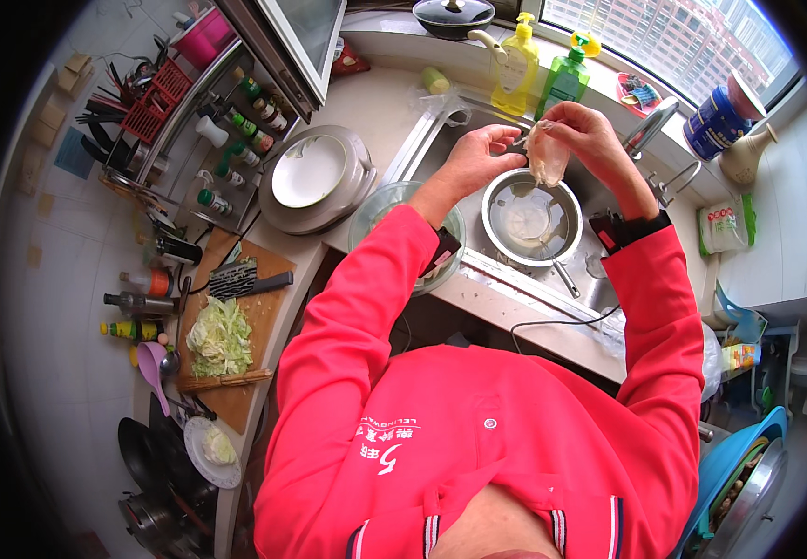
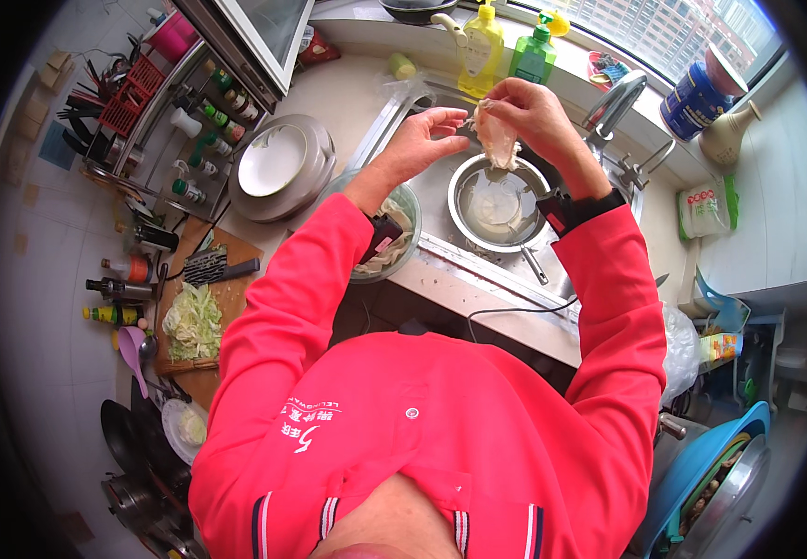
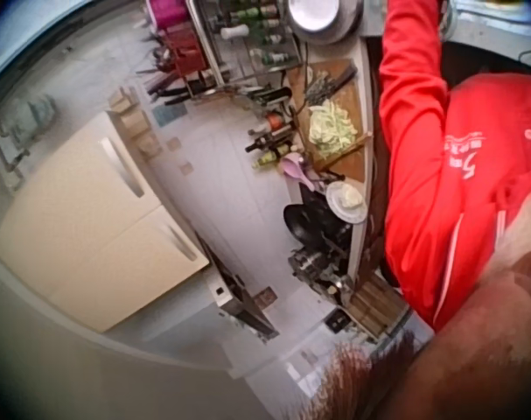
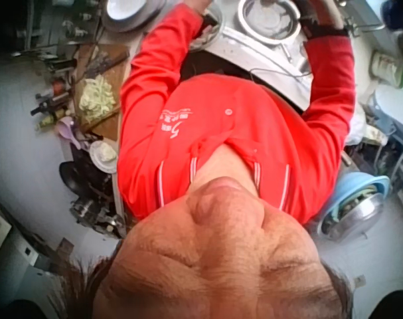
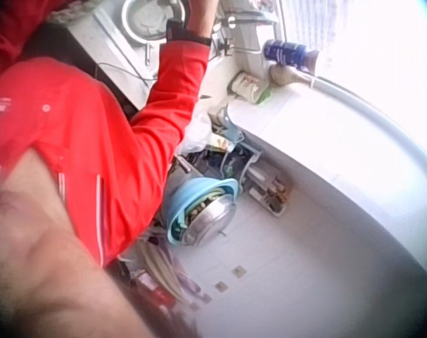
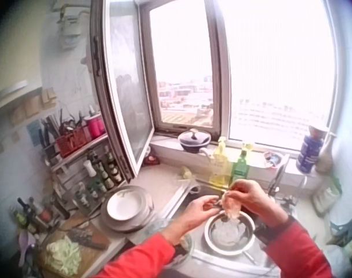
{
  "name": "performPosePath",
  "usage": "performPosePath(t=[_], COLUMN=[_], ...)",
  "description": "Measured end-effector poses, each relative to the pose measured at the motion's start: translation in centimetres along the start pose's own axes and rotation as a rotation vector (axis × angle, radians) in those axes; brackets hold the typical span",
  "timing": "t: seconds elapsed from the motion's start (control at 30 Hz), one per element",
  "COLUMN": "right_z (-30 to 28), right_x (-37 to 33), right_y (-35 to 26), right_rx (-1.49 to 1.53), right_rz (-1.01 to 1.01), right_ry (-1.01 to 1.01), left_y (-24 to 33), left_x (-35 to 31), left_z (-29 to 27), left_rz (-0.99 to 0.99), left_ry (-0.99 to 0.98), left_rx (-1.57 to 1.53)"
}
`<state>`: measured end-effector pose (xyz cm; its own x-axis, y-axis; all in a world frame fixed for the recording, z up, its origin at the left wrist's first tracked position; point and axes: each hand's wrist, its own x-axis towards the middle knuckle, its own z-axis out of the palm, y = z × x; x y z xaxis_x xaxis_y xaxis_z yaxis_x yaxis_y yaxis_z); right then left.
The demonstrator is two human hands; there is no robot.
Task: The person washes and drains enoki mushrooms in a colander at the sink, then places them into a cloth-lined bowl. They then chop cabbage on a cutting board with a cleaver and gather the chopped pieces.
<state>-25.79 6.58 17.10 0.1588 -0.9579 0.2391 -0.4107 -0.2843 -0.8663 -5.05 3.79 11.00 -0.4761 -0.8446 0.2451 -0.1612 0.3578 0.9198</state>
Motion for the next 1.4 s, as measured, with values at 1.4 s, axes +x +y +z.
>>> performPosePath(t=[1.4], right_z=[-10.0], right_x=[-0.6], right_y=[0.1], right_rx=[0.070], right_rz=[-0.163], right_ry=[0.241], left_y=[-3.2], left_x=[4.0], left_z=[-2.5], left_rz=[-0.243], left_ry=[0.164], left_rx=[0.639])
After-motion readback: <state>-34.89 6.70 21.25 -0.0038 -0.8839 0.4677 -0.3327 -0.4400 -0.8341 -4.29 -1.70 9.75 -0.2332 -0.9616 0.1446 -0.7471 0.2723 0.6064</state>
